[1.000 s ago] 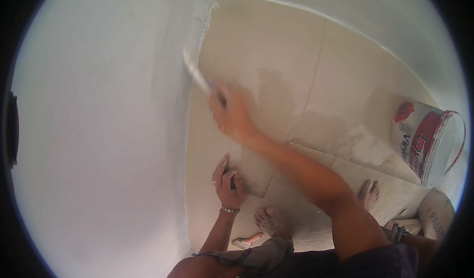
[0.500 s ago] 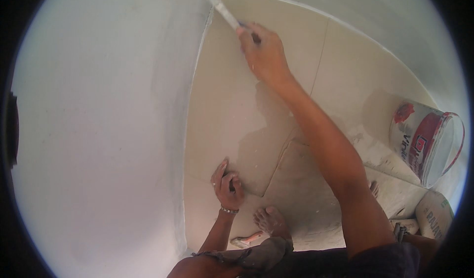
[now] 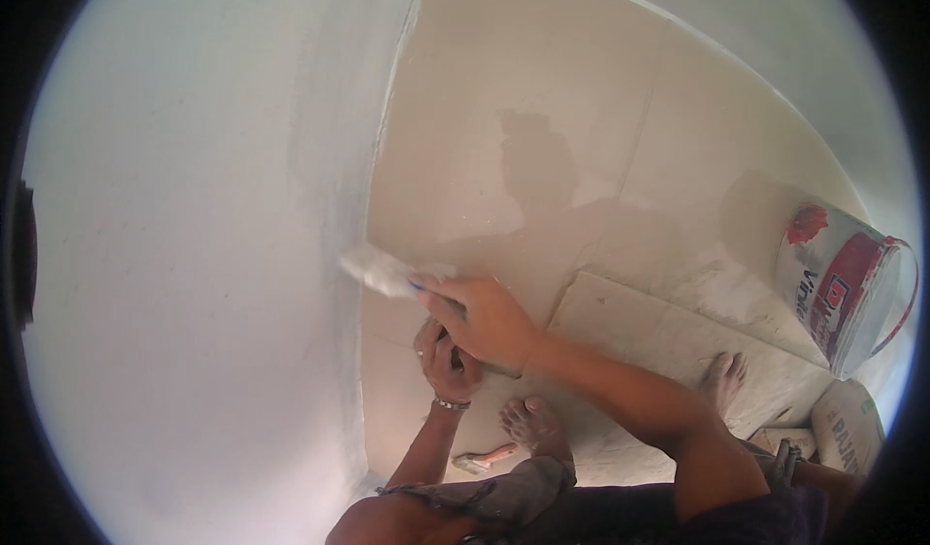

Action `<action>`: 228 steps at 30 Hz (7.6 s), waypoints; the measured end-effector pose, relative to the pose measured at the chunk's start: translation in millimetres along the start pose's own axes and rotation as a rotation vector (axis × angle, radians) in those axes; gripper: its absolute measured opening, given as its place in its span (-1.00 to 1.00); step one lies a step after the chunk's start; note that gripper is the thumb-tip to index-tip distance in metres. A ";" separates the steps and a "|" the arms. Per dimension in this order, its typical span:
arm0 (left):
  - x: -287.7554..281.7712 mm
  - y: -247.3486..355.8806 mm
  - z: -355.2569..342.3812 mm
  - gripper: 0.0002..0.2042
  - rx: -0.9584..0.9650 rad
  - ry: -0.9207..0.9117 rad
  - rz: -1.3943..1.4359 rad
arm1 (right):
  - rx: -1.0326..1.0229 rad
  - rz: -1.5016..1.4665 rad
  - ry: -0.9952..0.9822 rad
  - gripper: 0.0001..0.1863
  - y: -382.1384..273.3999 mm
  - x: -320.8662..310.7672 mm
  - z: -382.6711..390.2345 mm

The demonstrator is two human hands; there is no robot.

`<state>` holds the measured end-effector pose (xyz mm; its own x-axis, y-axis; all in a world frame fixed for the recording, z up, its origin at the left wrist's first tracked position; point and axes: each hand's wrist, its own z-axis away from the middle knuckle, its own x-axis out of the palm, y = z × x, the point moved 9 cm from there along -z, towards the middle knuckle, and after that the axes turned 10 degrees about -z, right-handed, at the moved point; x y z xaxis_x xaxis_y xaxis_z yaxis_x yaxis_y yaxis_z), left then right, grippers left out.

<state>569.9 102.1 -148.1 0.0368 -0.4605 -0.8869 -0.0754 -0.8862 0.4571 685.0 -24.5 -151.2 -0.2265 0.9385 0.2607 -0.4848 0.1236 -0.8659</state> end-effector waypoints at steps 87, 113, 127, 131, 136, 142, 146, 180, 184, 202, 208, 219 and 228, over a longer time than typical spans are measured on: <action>15.8 111.0 129.3 -0.78 0.178 -0.416 0.226 | -0.526 0.293 0.668 -0.52 -131.6 -155.7 -95.6; 12.2 110.5 126.8 -0.76 0.192 -0.394 0.232 | -0.457 0.332 0.456 -0.52 -108.7 -105.6 -92.3; 15.5 108.2 134.5 -0.75 0.196 -0.400 0.221 | -0.474 0.404 0.627 -0.52 -139.6 -171.6 -136.5; 13.1 108.2 133.8 -0.76 0.203 -0.399 0.217 | -0.468 0.368 0.567 -0.52 -126.8 -139.9 -127.6; 10.0 111.2 127.2 -0.75 0.208 -0.393 0.229 | -0.364 0.425 0.446 -0.48 -66.3 -67.3 -70.8; 11.8 111.0 127.5 -0.74 0.213 -0.405 0.222 | -0.209 0.387 0.152 -0.49 -27.3 -2.8 15.9; 12.7 112.7 123.8 -0.78 0.197 -0.399 0.211 | -0.324 0.351 0.398 -0.50 -57.7 -61.9 -5.8; 11.8 109.7 132.8 -0.79 0.228 -0.396 0.267 | -0.544 0.563 0.456 -0.52 -103.8 -52.4 -8.2; 9.4 110.3 132.1 -0.81 0.232 -0.362 0.276 | -0.581 0.473 0.465 -0.51 -131.1 -39.5 -28.9; 7.2 111.5 127.7 -0.83 0.224 -0.291 0.274 | -0.657 0.514 0.129 -0.57 -129.9 -15.8 -20.8; 11.9 115.0 127.8 -0.83 0.220 -0.301 0.295 | -0.616 0.457 0.596 -0.52 -145.3 -66.4 -14.2; 12.2 106.6 131.2 -0.82 0.226 -0.325 0.243 | -0.513 0.642 -0.308 -0.43 -73.5 64.3 31.4; 9.6 105.9 129.7 -0.81 0.222 -0.311 0.273 | -0.335 0.533 0.369 -0.51 -208.6 -88.7 -35.4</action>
<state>433.0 10.3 -117.0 -0.3117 -0.6084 -0.7299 -0.2535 -0.6870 0.6810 836.2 -122.0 -8.8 -0.0318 0.9388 -0.3429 -0.0904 -0.3444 -0.9345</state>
